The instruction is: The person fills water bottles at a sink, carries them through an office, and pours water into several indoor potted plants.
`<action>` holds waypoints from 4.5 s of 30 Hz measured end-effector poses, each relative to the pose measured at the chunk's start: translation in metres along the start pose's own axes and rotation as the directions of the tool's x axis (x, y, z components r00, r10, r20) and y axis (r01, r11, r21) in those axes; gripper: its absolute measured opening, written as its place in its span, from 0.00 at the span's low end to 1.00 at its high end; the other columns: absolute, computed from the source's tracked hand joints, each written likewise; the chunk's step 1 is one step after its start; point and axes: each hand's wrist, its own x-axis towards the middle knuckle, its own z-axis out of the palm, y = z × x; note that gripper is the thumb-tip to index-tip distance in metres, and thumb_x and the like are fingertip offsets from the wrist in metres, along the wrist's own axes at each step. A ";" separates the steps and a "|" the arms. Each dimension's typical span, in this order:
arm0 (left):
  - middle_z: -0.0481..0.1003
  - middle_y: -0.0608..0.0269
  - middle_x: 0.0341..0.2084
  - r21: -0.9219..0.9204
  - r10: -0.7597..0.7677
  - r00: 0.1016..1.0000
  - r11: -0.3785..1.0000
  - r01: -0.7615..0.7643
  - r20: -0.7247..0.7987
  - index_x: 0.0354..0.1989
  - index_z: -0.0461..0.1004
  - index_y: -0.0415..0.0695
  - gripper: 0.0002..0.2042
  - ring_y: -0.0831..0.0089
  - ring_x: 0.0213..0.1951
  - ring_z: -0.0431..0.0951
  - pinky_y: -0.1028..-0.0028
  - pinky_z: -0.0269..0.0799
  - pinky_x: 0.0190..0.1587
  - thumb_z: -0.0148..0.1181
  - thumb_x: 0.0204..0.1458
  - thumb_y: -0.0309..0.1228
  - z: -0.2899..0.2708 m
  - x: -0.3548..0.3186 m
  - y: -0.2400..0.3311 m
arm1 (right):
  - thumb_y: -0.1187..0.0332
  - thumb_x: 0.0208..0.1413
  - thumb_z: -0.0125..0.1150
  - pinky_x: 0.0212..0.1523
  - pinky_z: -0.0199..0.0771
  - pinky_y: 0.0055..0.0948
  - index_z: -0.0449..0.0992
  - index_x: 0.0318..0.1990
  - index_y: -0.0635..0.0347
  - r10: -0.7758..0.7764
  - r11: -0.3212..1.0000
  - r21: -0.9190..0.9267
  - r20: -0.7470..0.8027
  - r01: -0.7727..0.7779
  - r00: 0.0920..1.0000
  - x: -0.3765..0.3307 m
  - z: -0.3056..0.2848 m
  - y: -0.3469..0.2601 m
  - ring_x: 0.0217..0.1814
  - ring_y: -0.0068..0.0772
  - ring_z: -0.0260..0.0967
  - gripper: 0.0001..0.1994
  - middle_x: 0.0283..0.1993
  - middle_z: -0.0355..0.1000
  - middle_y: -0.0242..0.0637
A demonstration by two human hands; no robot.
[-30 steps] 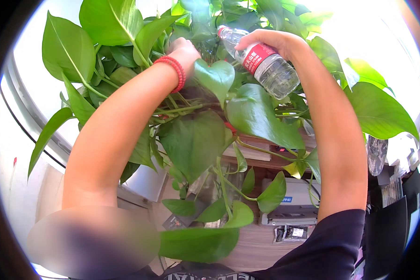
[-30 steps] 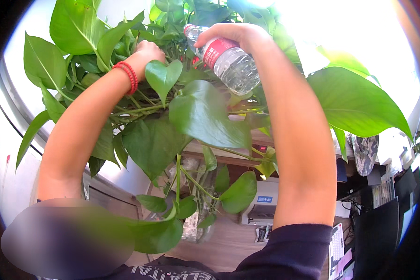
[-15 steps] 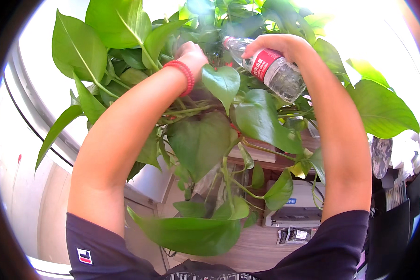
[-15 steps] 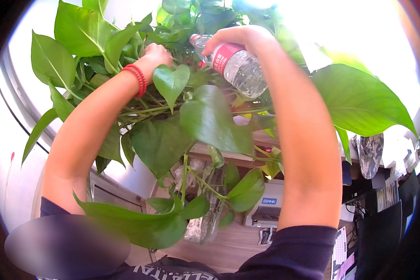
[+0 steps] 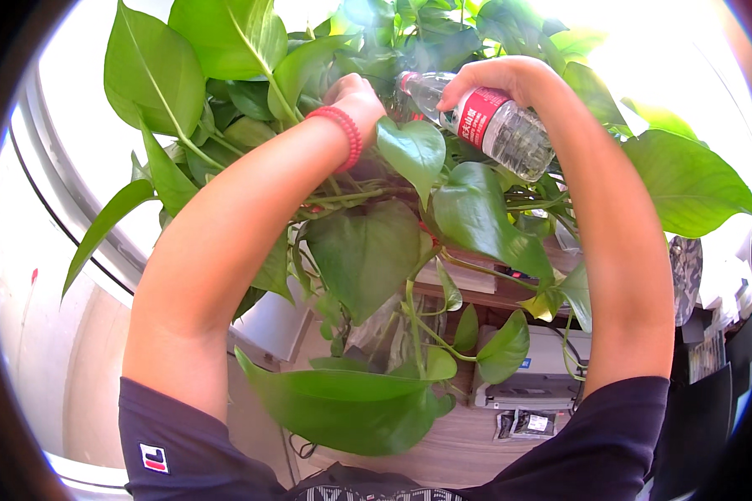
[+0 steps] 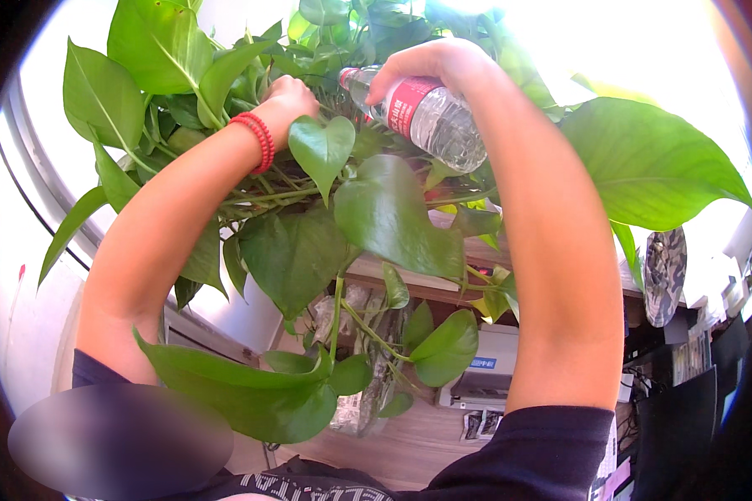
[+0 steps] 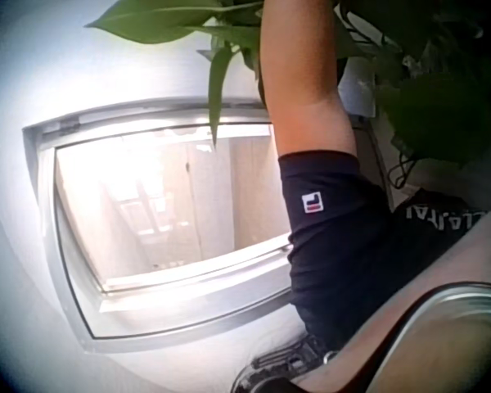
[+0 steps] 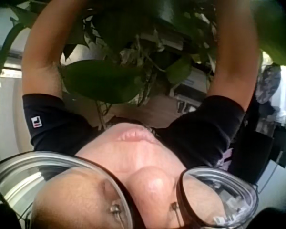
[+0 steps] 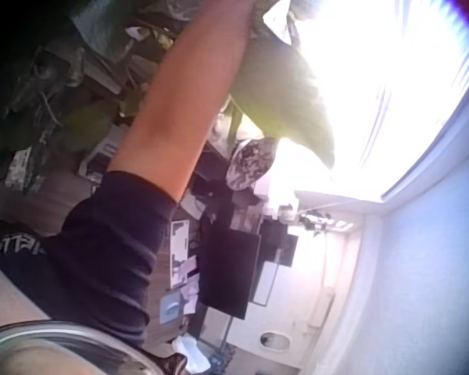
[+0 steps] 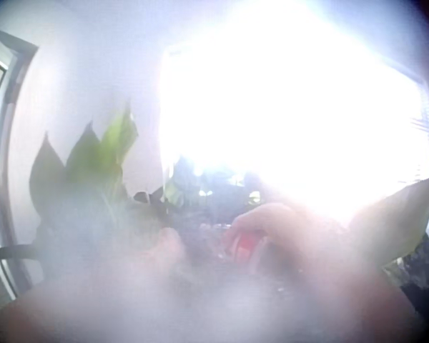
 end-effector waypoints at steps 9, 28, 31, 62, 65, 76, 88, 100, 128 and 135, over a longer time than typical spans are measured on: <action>0.76 0.64 0.39 -0.021 0.012 0.999 1.000 -0.011 0.033 0.41 0.77 0.48 0.14 0.65 0.38 0.78 0.63 0.77 0.27 0.53 0.49 0.38 -0.001 0.000 0.000 | 0.64 0.34 0.69 0.25 0.75 0.27 0.72 0.33 0.60 0.117 0.993 0.003 -0.048 -0.117 0.992 -0.014 -0.004 -0.012 0.21 0.27 0.70 0.17 0.27 0.73 0.36; 0.76 0.69 0.35 0.049 -0.031 0.998 0.998 0.028 0.062 0.44 0.75 0.50 0.15 0.68 0.32 0.77 0.64 0.75 0.19 0.56 0.47 0.37 -0.006 0.009 0.020 | 0.65 0.37 0.67 0.26 0.74 0.25 0.72 0.33 0.58 0.119 0.992 -0.024 -0.145 -0.123 0.982 -0.038 -0.024 -0.009 0.23 0.25 0.71 0.14 0.27 0.73 0.34; 0.72 0.72 0.29 0.039 -0.024 0.999 0.999 0.022 0.037 0.40 0.76 0.51 0.12 0.72 0.27 0.72 0.69 0.69 0.17 0.58 0.45 0.35 -0.008 0.006 0.019 | 0.66 0.36 0.67 0.26 0.74 0.25 0.73 0.32 0.58 0.121 0.992 -0.024 -0.167 -0.126 0.979 -0.045 -0.023 -0.010 0.22 0.25 0.70 0.14 0.27 0.73 0.34; 0.73 0.76 0.29 0.076 0.005 0.998 0.997 0.001 -0.069 0.41 0.76 0.53 0.15 0.72 0.29 0.74 0.64 0.71 0.23 0.63 0.42 0.38 0.000 -0.008 0.021 | 0.66 0.30 0.70 0.21 0.70 0.27 0.74 0.28 0.62 0.046 0.995 -0.071 -0.322 -0.073 0.946 -0.047 -0.009 -0.001 0.20 0.27 0.69 0.16 0.26 0.72 0.37; 0.75 0.68 0.36 0.190 0.119 0.984 0.977 -0.093 -0.133 0.43 0.74 0.53 0.14 0.64 0.36 0.77 0.60 0.74 0.30 0.57 0.46 0.38 0.019 0.001 0.022 | 0.63 0.36 0.67 0.29 0.74 0.28 0.73 0.36 0.56 -0.080 0.975 -0.220 -0.226 0.029 0.971 -0.034 -0.009 0.014 0.27 0.27 0.71 0.17 0.30 0.73 0.34; 0.65 0.55 0.49 0.163 0.153 0.924 0.982 -0.100 -0.351 0.54 0.62 0.65 0.22 0.61 0.37 0.77 0.61 0.73 0.34 0.52 0.48 0.39 0.071 0.085 -0.007 | 0.62 0.37 0.67 0.29 0.74 0.27 0.72 0.37 0.57 -0.148 0.989 -0.072 -0.292 0.132 0.945 -0.092 0.005 -0.005 0.27 0.26 0.72 0.18 0.30 0.73 0.34; 0.70 0.47 0.39 -0.211 0.004 0.333 0.766 -0.607 -0.943 0.46 0.68 0.41 0.17 0.54 0.38 0.75 0.61 0.71 0.37 0.47 0.46 0.23 0.014 -0.023 0.000 | 0.61 0.38 0.67 0.28 0.75 0.26 0.71 0.39 0.58 -0.218 0.972 0.007 -0.357 0.236 0.909 -0.158 0.018 -0.016 0.26 0.26 0.72 0.20 0.30 0.73 0.35; 0.74 0.55 0.41 -0.851 -0.330 0.803 0.367 -0.376 -0.497 0.42 0.73 0.45 0.14 0.68 0.35 0.78 0.69 0.75 0.28 0.49 0.46 0.30 0.027 -0.100 -0.078 | 0.60 0.38 0.67 0.27 0.75 0.25 0.70 0.40 0.59 -0.302 0.943 0.024 -0.350 0.331 0.887 -0.175 0.079 -0.053 0.26 0.26 0.72 0.21 0.30 0.73 0.35; 0.75 0.56 0.40 -0.369 0.022 0.999 0.929 -0.030 -0.028 0.43 0.74 0.44 0.15 0.62 0.40 0.76 0.67 0.71 0.42 0.50 0.48 0.33 0.053 -0.043 -0.055 | 0.66 0.35 0.64 0.28 0.72 0.23 0.73 0.32 0.64 -0.182 0.982 0.029 -0.106 0.186 0.978 -0.034 0.118 -0.023 0.23 0.23 0.67 0.15 0.26 0.68 0.32; 0.77 0.57 0.37 -0.530 -0.046 0.998 0.848 0.017 -0.041 0.39 0.77 0.43 0.15 0.63 0.40 0.77 0.67 0.72 0.43 0.51 0.44 0.32 0.059 -0.055 -0.061 | 0.62 0.32 0.67 0.26 0.69 0.31 0.65 0.42 0.68 -0.095 0.994 -0.062 -0.154 0.086 0.983 -0.020 0.114 -0.014 0.24 0.29 0.67 0.28 0.33 0.68 0.41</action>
